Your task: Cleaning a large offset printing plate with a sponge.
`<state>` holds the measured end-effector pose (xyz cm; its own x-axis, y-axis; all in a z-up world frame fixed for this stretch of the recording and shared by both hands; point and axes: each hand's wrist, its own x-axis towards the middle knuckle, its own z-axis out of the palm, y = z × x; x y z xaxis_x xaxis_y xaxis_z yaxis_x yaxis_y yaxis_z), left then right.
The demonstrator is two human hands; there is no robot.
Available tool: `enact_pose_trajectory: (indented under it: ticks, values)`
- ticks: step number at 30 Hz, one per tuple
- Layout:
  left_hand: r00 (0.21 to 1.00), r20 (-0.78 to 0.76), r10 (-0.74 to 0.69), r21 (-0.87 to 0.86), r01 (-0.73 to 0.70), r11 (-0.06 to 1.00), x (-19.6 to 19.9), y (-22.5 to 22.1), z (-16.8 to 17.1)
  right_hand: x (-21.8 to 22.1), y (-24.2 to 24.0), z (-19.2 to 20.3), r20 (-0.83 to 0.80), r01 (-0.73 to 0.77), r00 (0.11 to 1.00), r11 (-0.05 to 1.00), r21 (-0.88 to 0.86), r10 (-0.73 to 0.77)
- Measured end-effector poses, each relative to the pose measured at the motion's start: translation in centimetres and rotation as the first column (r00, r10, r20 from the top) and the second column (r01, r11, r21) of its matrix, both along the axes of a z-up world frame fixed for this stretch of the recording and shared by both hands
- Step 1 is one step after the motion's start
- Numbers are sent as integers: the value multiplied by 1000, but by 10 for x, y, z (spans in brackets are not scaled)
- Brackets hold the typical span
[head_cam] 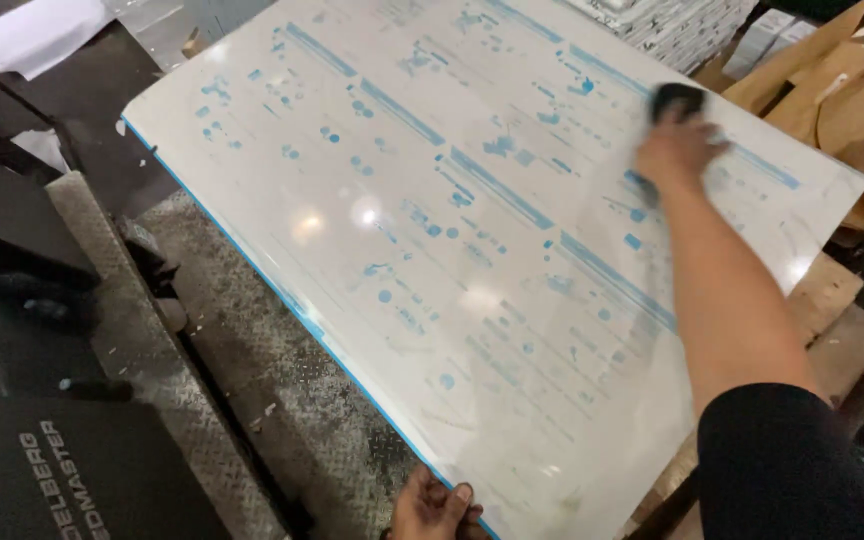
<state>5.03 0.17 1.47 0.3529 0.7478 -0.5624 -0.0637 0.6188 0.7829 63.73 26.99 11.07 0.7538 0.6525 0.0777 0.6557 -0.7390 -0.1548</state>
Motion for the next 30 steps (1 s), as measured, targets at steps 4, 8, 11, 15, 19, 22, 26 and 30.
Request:
enact_pose_trajectory:
  ticks: [4,8,11,15,19,22,26,30]
  values:
    - [992,-120,-23,-19,21,1000,12,6,54,-221,-1,44,-11,-516,853,847,130,522]
    - [994,-113,9,-81,-18,997,0,0,24,-342,-129,104,-335,-944,277,320,80,901]
    - [999,-8,33,7,-33,999,0,0,8,-292,-158,96,-359,-947,270,314,72,894]
    - [991,-132,-1,-177,-22,984,9,6,51,-92,-163,41,35,-532,847,845,56,531]
    - [994,-101,-30,-139,16,990,8,10,45,45,-150,26,-74,41,996,999,-30,-44]
    - [988,-157,-4,-113,-14,993,10,5,65,48,-87,-12,-61,197,978,980,-30,-199]
    - [986,-168,9,-100,-26,995,11,11,66,-131,-17,27,-73,-343,933,932,115,352]
    - [985,-167,40,-103,-58,993,7,7,66,-313,-119,45,37,-919,375,366,144,926]
